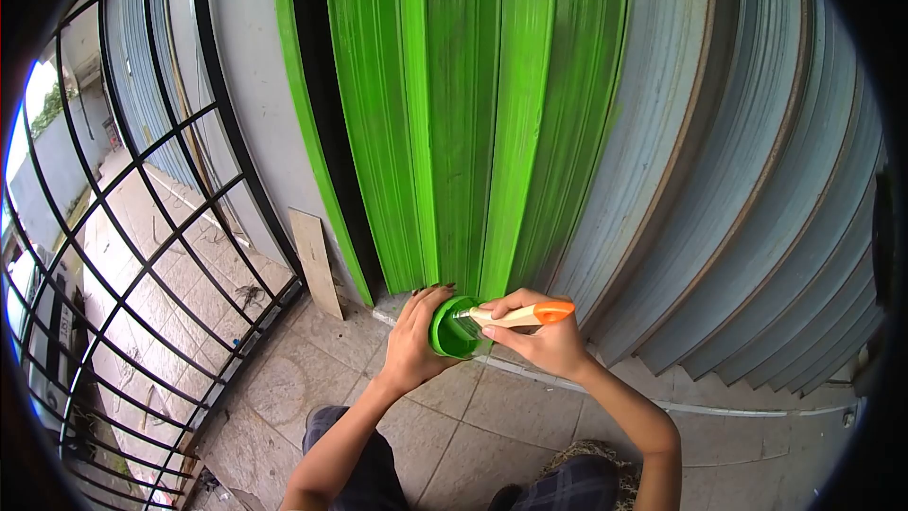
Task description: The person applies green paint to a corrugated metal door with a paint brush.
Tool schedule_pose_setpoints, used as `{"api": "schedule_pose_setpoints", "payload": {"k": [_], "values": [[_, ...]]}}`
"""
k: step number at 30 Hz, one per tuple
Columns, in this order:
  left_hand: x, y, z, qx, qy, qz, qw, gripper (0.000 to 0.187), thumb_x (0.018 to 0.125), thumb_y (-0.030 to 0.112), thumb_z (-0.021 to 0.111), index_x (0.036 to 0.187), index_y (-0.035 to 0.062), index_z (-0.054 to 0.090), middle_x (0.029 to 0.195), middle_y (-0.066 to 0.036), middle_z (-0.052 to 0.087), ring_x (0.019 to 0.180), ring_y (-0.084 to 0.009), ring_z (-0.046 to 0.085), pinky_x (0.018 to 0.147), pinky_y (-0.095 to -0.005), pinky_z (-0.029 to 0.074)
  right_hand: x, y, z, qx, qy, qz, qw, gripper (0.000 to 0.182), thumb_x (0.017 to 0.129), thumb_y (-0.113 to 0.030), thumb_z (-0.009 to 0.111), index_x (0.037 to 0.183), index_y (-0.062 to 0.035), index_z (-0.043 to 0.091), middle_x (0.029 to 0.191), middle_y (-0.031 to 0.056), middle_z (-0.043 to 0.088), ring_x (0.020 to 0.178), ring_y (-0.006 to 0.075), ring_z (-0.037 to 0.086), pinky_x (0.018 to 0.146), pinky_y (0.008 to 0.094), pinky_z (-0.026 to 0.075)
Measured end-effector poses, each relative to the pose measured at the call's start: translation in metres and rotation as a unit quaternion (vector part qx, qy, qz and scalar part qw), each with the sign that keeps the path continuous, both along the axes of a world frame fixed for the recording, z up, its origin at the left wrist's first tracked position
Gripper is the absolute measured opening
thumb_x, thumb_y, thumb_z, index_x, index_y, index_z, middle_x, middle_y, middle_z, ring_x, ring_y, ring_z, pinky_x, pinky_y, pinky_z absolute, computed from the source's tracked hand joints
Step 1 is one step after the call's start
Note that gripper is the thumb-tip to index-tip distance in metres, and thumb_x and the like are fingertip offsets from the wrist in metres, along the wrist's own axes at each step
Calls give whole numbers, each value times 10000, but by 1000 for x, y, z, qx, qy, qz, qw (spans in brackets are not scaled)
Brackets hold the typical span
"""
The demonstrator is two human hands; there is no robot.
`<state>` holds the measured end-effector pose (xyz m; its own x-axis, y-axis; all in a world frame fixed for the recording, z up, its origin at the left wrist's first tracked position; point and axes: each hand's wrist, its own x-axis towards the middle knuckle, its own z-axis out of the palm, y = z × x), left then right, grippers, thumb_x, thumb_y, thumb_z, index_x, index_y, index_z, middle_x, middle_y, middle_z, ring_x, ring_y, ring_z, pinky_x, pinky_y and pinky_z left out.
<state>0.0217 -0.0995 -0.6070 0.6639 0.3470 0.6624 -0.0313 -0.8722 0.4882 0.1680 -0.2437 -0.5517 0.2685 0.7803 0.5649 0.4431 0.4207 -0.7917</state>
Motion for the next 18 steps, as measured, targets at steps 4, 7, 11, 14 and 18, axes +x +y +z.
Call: {"api": "schedule_pose_setpoints", "payload": {"k": [4, 7, 11, 14, 18], "values": [[0, -3, 2, -80, 34, 25, 996, 913, 513, 214, 911, 1285, 52, 450, 1233, -144, 574, 1173, -343, 532, 981, -415, 451, 3, 1, -20, -18, 223, 14, 975, 194, 798, -18, 739, 935, -14, 603, 942, 87, 679, 869, 138, 667, 762, 262, 555], [0, -3, -1, -92, 46, 44, 994, 919, 508, 216, 913, 1286, 57, 450, 1220, -148, 579, 1135, -337, 556, 944, -408, 470, 3, 0, -26, -38, 304, -2, 952, 226, 796, -18, 741, 960, -19, 586, 963, 106, 669, 865, 146, 666, 761, 263, 564], [-1, -5, 1, -91, 62, 48, 993, 911, 513, 213, 911, 1283, 56, 451, 1227, -144, 576, 1139, -336, 554, 940, -411, 471, 10, -6, -26, -111, 322, -15, 940, 210, 833, -17, 700, 986, -23, 558, 932, 136, 678, 777, 154, 681, 645, 265, 581], [0, -6, 0, -85, 67, 47, 993, 904, 514, 209, 910, 1280, 55, 455, 1230, -142, 575, 1140, -337, 553, 939, -414, 471, 17, -12, -24, -133, 270, -17, 953, 173, 873, -77, 671, 998, -31, 562, 835, 121, 677, 656, 135, 669, 554, 239, 550], [1, -8, -1, -81, 67, 48, 993, 900, 516, 203, 909, 1279, 57, 456, 1219, -140, 582, 1132, -338, 558, 937, -416, 473, 17, -20, -23, -167, 291, -8, 942, 146, 903, -132, 625, 1002, -39, 571, 773, 117, 668, 577, 137, 651, 504, 236, 527]]}}
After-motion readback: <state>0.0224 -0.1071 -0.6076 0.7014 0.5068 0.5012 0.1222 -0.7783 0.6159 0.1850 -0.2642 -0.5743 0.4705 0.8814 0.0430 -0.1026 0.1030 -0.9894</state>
